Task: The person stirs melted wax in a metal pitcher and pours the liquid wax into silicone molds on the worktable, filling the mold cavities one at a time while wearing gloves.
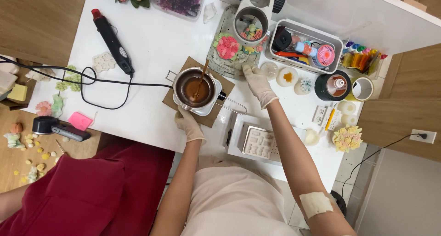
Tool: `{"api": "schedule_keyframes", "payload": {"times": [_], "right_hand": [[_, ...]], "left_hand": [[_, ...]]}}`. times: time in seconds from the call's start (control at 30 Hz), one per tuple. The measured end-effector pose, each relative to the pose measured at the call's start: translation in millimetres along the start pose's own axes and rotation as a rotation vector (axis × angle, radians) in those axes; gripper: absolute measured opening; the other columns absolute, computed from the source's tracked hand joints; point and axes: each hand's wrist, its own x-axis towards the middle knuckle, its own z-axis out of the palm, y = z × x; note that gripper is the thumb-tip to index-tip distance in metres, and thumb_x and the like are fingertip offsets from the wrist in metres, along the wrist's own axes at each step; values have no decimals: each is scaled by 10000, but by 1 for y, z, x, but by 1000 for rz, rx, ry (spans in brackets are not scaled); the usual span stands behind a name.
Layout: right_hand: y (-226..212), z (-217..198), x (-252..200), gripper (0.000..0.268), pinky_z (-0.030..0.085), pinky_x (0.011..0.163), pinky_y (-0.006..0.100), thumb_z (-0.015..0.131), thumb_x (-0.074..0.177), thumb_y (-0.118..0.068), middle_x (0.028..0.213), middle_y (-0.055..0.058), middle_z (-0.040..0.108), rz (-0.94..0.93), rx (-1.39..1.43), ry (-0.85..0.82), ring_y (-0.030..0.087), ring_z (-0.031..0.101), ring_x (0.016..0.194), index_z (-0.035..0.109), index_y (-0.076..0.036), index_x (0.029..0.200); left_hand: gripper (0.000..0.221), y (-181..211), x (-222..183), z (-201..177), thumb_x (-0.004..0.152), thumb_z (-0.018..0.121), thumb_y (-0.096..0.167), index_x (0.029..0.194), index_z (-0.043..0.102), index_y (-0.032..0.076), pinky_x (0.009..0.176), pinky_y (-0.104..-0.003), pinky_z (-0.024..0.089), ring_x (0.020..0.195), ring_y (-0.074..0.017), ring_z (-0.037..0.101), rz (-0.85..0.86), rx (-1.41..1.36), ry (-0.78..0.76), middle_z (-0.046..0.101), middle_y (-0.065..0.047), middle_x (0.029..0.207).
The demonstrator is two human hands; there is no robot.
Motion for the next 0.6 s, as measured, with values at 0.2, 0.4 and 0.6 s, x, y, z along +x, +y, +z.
{"api": "schedule_keyframes", "payload": {"times": [0.2,0.4,0.6], "right_hand": [[12,-16,-38,412,537,911,259,535,1044,-383,1030,28,718,-148,355,-156,107,663,938,694,-19,1154],[-9,-11,-73,460,514,954,286,551,1041,-414,1084,72,746,-139,185,-118,147,652,983,693,-7,1204],[-97,-1,-120,616,471,1082,321,572,940,-486,1301,140,708,-21,-334,-102,228,670,1211,620,-83,1405]], "left_hand": [[664,20,-16,-1,946,648,480,1246,597,-111,870,-371,563,1020,-280,678,53,57,39,680,-217,1177],[755,36,-31,-8,916,629,521,1348,509,-87,873,-380,563,1106,-286,637,-18,-1,-5,602,-220,1319],[712,24,-36,-26,957,597,512,1371,476,-54,869,-380,516,1155,-305,541,20,145,-10,500,-223,1328]]}}
